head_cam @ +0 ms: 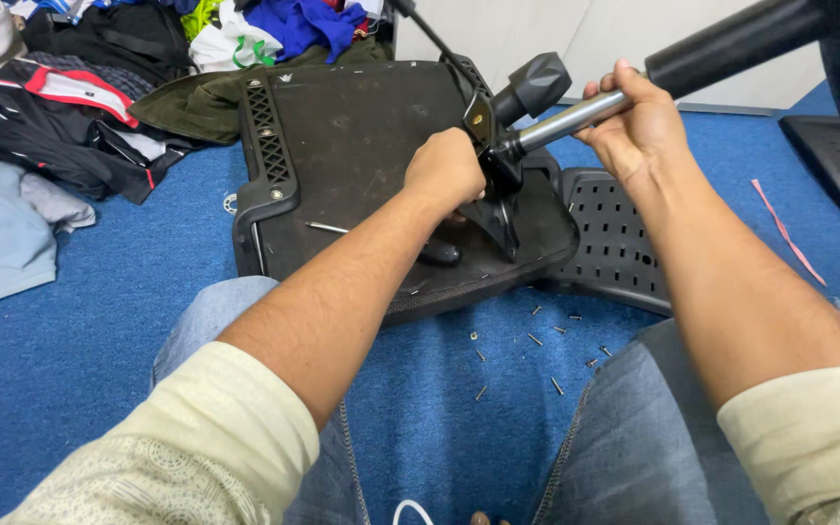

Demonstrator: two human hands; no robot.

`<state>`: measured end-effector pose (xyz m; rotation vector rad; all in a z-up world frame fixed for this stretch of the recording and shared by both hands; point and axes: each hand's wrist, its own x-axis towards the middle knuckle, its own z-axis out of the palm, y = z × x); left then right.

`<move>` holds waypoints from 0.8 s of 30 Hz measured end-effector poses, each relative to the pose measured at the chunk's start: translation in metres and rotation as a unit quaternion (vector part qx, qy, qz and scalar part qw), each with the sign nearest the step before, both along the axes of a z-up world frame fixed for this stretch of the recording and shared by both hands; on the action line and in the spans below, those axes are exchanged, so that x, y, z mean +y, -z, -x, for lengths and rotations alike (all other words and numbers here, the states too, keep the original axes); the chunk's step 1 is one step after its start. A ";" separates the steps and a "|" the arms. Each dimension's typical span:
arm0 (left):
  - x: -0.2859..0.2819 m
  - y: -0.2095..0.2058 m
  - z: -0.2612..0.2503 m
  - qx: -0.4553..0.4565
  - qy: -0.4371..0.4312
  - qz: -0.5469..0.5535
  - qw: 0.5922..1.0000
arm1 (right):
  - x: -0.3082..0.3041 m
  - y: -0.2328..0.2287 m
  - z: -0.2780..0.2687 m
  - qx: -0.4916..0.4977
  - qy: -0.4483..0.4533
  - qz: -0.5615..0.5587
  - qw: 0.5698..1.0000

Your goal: The person sits on the floor and uses a screwdriver to remove screws from the underside of an office chair seat. They detach the central gas lift mechanism and then proceed to remove screws from the side brackets of the seat base.

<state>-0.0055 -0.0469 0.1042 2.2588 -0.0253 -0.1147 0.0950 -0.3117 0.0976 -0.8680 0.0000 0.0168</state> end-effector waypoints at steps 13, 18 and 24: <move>-0.081 -0.021 0.009 -0.022 0.073 0.003 0.997 | -0.083 0.026 0.026 -0.037 0.014 -0.132 0.990; -0.138 -0.020 0.024 0.085 0.137 0.053 0.985 | -0.126 0.034 0.025 -0.030 0.061 -0.117 0.991; -0.218 0.032 0.043 0.141 0.215 0.103 0.961 | -0.170 0.054 0.018 0.015 0.175 -0.079 0.981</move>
